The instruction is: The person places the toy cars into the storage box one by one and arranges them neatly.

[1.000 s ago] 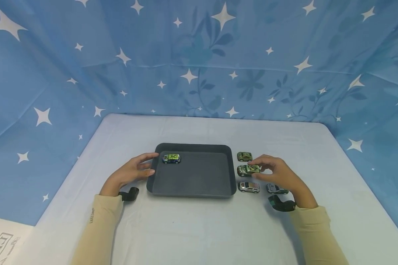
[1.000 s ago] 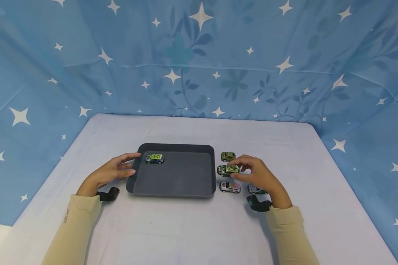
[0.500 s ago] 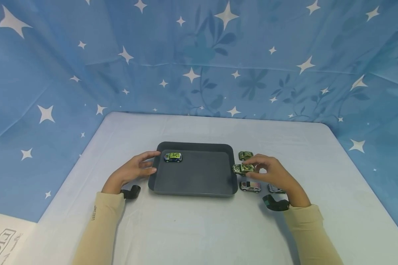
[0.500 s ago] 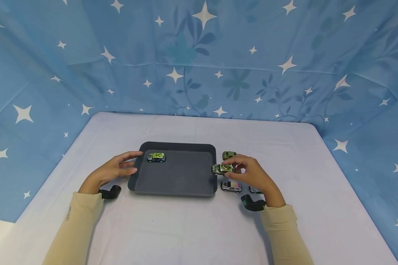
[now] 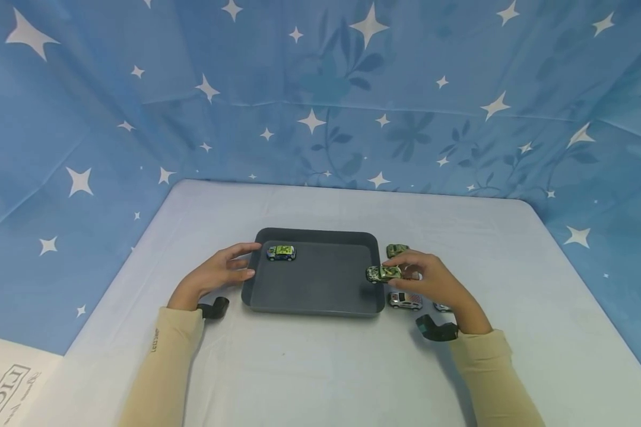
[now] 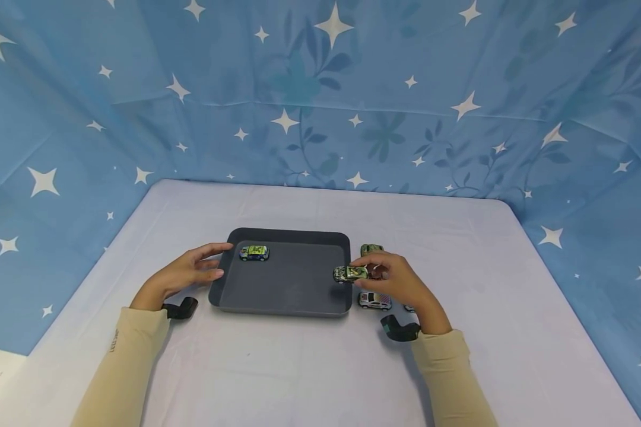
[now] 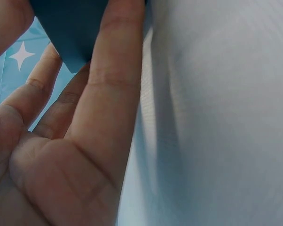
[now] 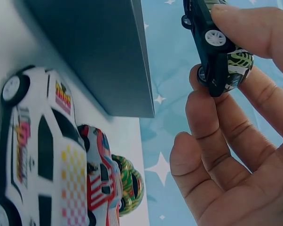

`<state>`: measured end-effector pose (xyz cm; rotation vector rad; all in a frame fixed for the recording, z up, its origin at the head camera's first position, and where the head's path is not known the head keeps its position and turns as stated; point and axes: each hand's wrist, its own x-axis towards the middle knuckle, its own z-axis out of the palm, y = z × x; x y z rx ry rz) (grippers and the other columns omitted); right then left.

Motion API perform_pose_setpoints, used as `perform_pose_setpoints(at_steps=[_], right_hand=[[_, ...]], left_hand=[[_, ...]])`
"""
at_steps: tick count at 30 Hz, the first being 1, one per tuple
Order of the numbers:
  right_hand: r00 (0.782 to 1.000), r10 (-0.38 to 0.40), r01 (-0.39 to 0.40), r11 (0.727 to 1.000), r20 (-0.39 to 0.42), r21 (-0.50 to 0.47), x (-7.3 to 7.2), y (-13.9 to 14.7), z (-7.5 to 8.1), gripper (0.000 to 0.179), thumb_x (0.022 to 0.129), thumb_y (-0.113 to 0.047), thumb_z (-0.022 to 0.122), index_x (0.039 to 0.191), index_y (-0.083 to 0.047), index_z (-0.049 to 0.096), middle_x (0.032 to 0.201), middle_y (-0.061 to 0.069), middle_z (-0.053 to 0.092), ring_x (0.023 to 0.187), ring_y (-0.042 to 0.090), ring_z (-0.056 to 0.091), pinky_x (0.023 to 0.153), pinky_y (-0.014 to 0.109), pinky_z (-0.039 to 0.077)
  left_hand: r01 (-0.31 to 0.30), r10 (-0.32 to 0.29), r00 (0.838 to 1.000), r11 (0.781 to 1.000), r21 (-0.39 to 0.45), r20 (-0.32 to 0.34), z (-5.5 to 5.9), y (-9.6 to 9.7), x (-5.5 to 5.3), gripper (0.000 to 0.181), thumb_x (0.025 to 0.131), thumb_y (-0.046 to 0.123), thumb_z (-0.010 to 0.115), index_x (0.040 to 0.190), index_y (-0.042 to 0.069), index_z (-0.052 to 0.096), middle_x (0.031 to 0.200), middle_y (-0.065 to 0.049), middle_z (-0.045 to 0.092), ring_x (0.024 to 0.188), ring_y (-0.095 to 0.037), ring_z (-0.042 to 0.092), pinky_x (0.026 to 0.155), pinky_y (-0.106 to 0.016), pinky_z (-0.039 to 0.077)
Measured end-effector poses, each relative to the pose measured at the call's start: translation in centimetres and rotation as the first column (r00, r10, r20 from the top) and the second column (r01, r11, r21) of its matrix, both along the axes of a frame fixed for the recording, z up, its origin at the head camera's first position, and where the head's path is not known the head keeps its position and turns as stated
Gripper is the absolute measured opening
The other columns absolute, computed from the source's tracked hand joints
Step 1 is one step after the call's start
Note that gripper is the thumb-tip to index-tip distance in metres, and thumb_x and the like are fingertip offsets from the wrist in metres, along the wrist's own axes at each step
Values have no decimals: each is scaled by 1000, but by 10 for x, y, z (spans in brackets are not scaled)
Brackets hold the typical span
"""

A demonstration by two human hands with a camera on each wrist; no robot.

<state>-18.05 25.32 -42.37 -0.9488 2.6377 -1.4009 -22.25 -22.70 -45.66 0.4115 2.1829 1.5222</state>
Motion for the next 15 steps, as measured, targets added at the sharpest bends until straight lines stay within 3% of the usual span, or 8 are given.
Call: perform_pose_setpoints(at_steps=[5,15], right_hand=[[1000,10,-10,1000,-2,-16,1,-7,0,35,90,8,82,124,5,76,108,12,70,75,11,57,62,29,49],[1000,5,-5,1000,1,-8,1,-18,1,32,91,7,82,123,5,76,103,7,69,77,11,57,65,28,52]], left_hand=[[-1,1,1000,1000,0,1,1,0,0,72,106,8,70,168,0,34,178,-27,13,158,-58,20,121,-69,34],[-7,8,1000,1000,-12,2,3,1,0,72,106,7,69,168,0,34,177,-28,14,158,-59,21,120,-68,35]])
